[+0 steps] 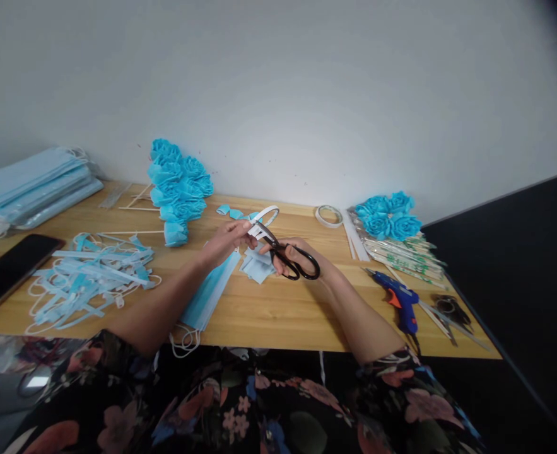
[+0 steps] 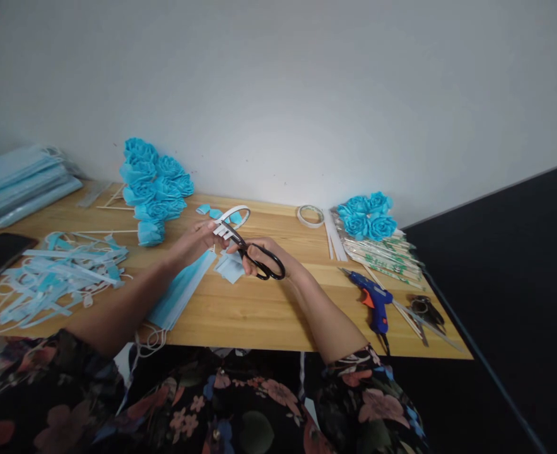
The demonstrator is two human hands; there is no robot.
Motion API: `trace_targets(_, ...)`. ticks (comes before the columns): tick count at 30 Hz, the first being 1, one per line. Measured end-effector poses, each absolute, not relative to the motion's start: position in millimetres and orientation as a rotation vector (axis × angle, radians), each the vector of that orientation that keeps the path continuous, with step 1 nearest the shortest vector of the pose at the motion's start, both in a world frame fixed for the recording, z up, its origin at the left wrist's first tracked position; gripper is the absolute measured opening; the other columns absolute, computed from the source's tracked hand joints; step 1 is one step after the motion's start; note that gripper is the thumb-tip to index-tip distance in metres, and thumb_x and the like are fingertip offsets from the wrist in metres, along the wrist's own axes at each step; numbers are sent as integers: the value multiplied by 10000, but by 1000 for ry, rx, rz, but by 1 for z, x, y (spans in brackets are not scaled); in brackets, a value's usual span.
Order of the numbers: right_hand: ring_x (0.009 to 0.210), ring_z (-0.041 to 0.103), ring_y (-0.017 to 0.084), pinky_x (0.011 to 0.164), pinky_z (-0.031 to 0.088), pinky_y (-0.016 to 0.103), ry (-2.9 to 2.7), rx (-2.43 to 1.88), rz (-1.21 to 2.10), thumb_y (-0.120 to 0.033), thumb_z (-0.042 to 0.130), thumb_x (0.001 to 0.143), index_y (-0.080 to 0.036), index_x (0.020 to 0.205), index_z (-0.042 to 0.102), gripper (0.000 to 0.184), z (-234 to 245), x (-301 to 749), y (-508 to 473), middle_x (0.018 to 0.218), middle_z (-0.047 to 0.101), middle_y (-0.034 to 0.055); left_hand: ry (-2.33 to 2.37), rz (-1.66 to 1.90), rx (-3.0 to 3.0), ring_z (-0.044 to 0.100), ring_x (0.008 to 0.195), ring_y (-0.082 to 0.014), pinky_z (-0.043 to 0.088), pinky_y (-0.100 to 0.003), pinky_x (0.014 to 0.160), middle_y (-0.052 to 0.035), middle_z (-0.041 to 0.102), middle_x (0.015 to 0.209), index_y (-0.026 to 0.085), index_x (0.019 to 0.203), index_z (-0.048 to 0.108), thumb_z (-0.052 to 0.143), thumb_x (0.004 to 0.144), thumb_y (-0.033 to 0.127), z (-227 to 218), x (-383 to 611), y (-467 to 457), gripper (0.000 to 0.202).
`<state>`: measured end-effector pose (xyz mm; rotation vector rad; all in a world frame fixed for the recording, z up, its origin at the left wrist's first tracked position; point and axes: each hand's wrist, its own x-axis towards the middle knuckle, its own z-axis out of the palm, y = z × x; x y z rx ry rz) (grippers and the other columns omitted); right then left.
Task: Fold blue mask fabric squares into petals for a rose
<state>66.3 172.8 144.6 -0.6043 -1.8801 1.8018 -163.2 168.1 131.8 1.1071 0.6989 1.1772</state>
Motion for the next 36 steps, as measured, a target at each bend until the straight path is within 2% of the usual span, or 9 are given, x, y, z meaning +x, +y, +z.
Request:
trace_targets(10,489,548,93,461,400,206,-1872,-604,1801,-827,583,819,-81,1157,703,828,146,66,172,654,668,30,682,1143,1153,652,663,-168,525,-297,690,-77,702,719,112,806,729,834,700,661,129,-165,168,569)
trace_targets(16,427,447,71,425,360,212,-1859,-610,1762,-796,577,852,-73,1146,710,792,149,63,169,591,622,-2,749,1141,1223,641,692,-169,507,-303,728,-70,701,735,124,754,727,826,693,679,129,-168,168,568)
trace_targets(24,375,401,60,393,307,204,-1868,-614,1753,-776,560,877,-84,1128,720,754,148,62,169,520,565,-37,799,1102,1394,641,770,-199,492,-325,778,-80,702,766,142,704,742,756,776,676,129,-175,168,538)
trace_targets(36,361,356,48,378,263,201,-1860,-619,1747,-733,567,903,-71,1114,709,710,150,61,165,503,535,-56,863,1059,1483,618,730,-188,450,-306,714,-76,697,737,143,665,726,743,766,701,137,-178,167,567)
